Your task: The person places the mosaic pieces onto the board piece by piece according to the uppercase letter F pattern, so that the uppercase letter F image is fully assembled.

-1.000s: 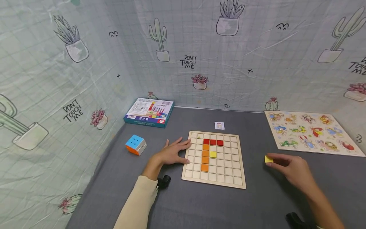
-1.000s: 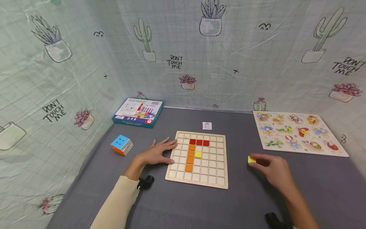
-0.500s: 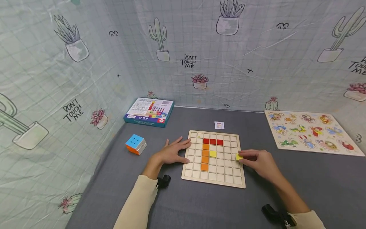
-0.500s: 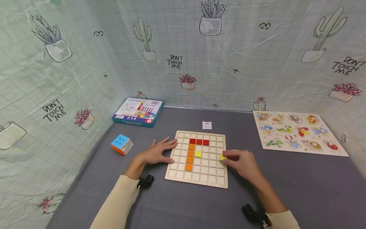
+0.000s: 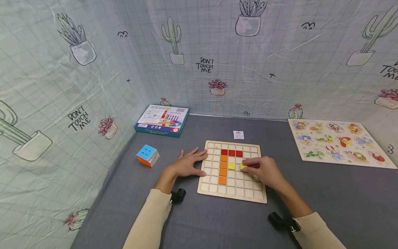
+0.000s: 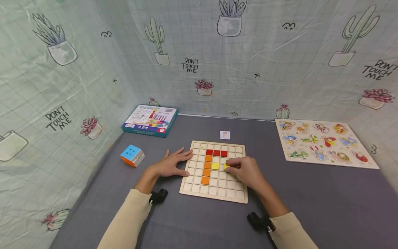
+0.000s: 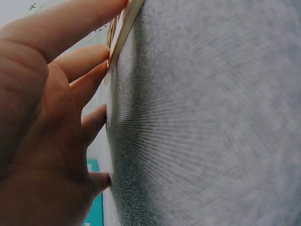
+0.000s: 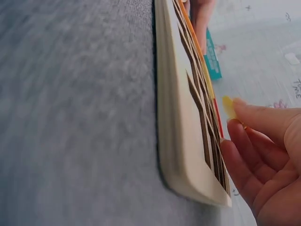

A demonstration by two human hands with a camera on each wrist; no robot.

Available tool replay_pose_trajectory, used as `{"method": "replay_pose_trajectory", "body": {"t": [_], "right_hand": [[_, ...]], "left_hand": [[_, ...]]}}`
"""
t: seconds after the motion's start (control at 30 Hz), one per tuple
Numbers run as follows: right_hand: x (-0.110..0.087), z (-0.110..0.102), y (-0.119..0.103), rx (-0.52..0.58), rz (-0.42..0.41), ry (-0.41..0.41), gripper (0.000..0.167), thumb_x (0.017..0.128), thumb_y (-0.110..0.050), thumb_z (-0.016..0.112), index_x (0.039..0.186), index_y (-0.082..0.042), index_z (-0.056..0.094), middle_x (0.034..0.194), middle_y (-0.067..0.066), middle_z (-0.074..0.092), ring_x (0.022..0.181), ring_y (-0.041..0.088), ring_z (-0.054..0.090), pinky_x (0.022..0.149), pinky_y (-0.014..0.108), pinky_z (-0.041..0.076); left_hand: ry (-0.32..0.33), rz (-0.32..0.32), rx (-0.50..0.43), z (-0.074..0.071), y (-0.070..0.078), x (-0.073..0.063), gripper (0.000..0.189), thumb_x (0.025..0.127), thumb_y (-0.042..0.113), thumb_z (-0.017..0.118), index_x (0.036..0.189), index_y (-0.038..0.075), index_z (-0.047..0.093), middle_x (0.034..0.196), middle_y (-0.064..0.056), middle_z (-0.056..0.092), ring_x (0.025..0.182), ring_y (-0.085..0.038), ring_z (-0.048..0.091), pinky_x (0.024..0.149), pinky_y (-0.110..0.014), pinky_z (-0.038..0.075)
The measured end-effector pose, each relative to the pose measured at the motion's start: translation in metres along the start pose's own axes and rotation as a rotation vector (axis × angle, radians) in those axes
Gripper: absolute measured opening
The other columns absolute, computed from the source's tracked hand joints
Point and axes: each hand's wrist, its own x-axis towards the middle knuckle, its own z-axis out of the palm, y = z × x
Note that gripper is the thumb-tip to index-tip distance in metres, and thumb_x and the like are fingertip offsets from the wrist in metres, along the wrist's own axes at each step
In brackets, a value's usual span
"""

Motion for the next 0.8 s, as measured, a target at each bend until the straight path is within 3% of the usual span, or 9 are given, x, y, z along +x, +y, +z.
{"method": "replay_pose_trajectory", "body": {"t": [0.3,0.8], "right_hand": [[0.007,0.010,-0.002,-0.030,0.030,-0.028,0.023,0.087,-0.018,0.081,0.108,-0.011,0.081,0.110,0.009,0.080,0.111,0.030,0.074,0.090,0.045,0.061],[0.010,0.015,-0.003,-0.016,0.048,-0.012,0.023,0.082,-0.016,0.085,0.104,-0.011,0.083,0.106,0.008,0.081,0.111,0.030,0.074,0.092,0.045,0.060]], "left_hand": [[-0.006,-0.006,0.004,0.001,0.000,0.001,0.085,0.088,0.048,0.074,0.160,0.024,0.035,0.172,0.007,0.023,0.164,-0.028,0.005,0.123,-0.073,-0.010],[0.000,0.008,0.000,0.000,-0.002,0.001,0.085,0.089,0.048,0.074,0.160,0.023,0.035,0.172,0.006,0.024,0.164,-0.029,0.005,0.122,-0.074,-0.010]]}}
